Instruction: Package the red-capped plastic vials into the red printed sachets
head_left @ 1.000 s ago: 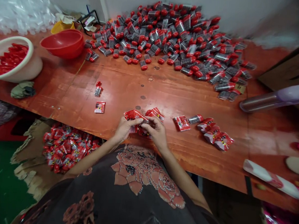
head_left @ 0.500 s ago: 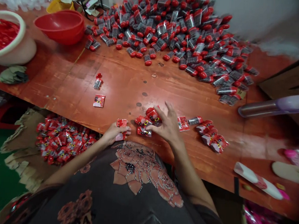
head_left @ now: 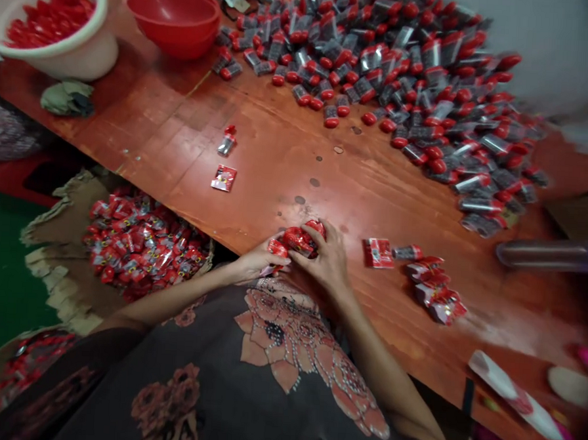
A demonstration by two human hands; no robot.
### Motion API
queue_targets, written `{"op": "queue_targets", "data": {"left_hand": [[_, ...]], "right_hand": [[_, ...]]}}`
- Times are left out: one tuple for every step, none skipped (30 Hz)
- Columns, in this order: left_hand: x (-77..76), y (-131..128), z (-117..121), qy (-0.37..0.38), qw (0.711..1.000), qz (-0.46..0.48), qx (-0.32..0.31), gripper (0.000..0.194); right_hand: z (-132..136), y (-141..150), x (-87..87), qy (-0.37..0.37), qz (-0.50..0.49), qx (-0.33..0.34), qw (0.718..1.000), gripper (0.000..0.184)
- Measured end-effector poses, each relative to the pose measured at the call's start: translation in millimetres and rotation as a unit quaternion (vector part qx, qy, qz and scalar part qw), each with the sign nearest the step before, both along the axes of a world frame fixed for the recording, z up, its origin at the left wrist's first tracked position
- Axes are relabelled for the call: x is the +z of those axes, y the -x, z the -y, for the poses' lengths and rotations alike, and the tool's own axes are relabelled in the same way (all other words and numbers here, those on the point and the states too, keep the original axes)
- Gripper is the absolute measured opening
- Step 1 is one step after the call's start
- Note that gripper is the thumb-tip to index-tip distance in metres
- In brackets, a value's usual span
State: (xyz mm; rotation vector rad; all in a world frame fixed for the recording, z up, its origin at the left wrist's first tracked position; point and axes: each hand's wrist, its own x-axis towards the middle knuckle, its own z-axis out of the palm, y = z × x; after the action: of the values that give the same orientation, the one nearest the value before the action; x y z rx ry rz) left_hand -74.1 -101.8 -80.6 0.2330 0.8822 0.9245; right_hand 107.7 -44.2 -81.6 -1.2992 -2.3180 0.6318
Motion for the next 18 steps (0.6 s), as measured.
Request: {"op": "queue_targets", "data": {"left_hand": [[-2.1, 1.6, 3.9, 0.000, 1.000, 0.001, 0.007, 0.073], [-4.1, 4.9, 8.3, 0.000, 1.000, 0.000, 0.019, 0.071], [-5.9, 10.0, 13.4, 0.000, 0.999, -0.003, 0.035, 0.069], [-7.5, 17.4, 19.4, 0.000, 0.998, -0.011, 0.055, 0.068], [-9.0, 27.2, 26.7, 0.003, 0.997, -0.022, 0.077, 0.069], [-10.1, 39.4, 35.7, 0.008, 0.994, -0.036, 0.101, 0.069], [-10.5, 54.0, 46.6, 0.016, 0.991, -0.051, 0.126, 0.069], [-10.3, 70.6, 59.6, 0.026, 0.986, -0.067, 0.151, 0.067], [-9.3, 89.0, 74.6, 0.039, 0.980, -0.082, 0.180, 0.065], [-7.6, 108.9, 91.3, 0.050, 0.972, -0.098, 0.206, 0.060], [-5.5, 129.6, 109.1, 0.063, 0.961, -0.122, 0.242, 0.054], [-3.1, 150.6, 127.5, 0.073, 0.946, -0.147, 0.280, 0.050], [-0.8, 171.0, 145.9, 0.082, 0.924, -0.172, 0.332, 0.050], [1.4, 189.9, 163.4, 0.093, 0.896, -0.195, 0.388, 0.054], [3.3, 206.4, 179.2, 0.102, 0.862, -0.215, 0.448, 0.055], [5.0, 219.7, 192.3, 0.122, 0.825, -0.233, 0.501, 0.054], [6.5, 229.3, 201.8, 0.135, 0.801, -0.237, 0.532, 0.049], [7.9, 234.6, 206.8, 0.139, 0.789, -0.237, 0.550, 0.045]], "right_hand": [[2.0, 4.4, -2.1, -0.007, -0.009, 0.005, 1.000, 0.060], [3.1, 10.2, -4.2, -0.012, -0.017, 0.014, 1.000, 0.059], [3.5, 18.0, -6.2, -0.016, -0.023, 0.026, 0.999, 0.058], [3.6, 28.4, -7.9, -0.019, -0.029, 0.040, 0.999, 0.057], [3.9, 42.1, -9.3, -0.019, -0.033, 0.058, 0.998, 0.055], [4.8, 59.3, -10.3, -0.018, -0.038, 0.080, 0.996, 0.054], [6.9, 80.1, -10.8, -0.014, -0.043, 0.106, 0.993, 0.053], [10.6, 104.1, -10.9, -0.008, -0.048, 0.134, 0.990, 0.052], [16.0, 130.8, -10.6, 0.000, -0.054, 0.168, 0.984, 0.053], [23.1, 159.2, -9.9, 0.011, -0.060, 0.204, 0.977, 0.054], [31.5, 187.8, -8.8, 0.026, -0.066, 0.244, 0.967, 0.057], [40.7, 215.1, -7.4, 0.046, -0.069, 0.291, 0.953, 0.061], [50.1, 239.6, -5.8, 0.065, -0.075, 0.335, 0.937, 0.067], [58.9, 259.8, -4.1, 0.083, -0.080, 0.374, 0.920, 0.073], [66.3, 274.8, -2.4, 0.099, -0.088, 0.398, 0.908, 0.075], [71.6, 284.0, -0.8, 0.114, -0.101, 0.410, 0.899, 0.074], [74.4, 287.5, 0.6, 0.131, -0.116, 0.409, 0.896, 0.068], [74.4, 285.9, 1.6, 0.150, -0.131, 0.397, 0.896, 0.060]]}}
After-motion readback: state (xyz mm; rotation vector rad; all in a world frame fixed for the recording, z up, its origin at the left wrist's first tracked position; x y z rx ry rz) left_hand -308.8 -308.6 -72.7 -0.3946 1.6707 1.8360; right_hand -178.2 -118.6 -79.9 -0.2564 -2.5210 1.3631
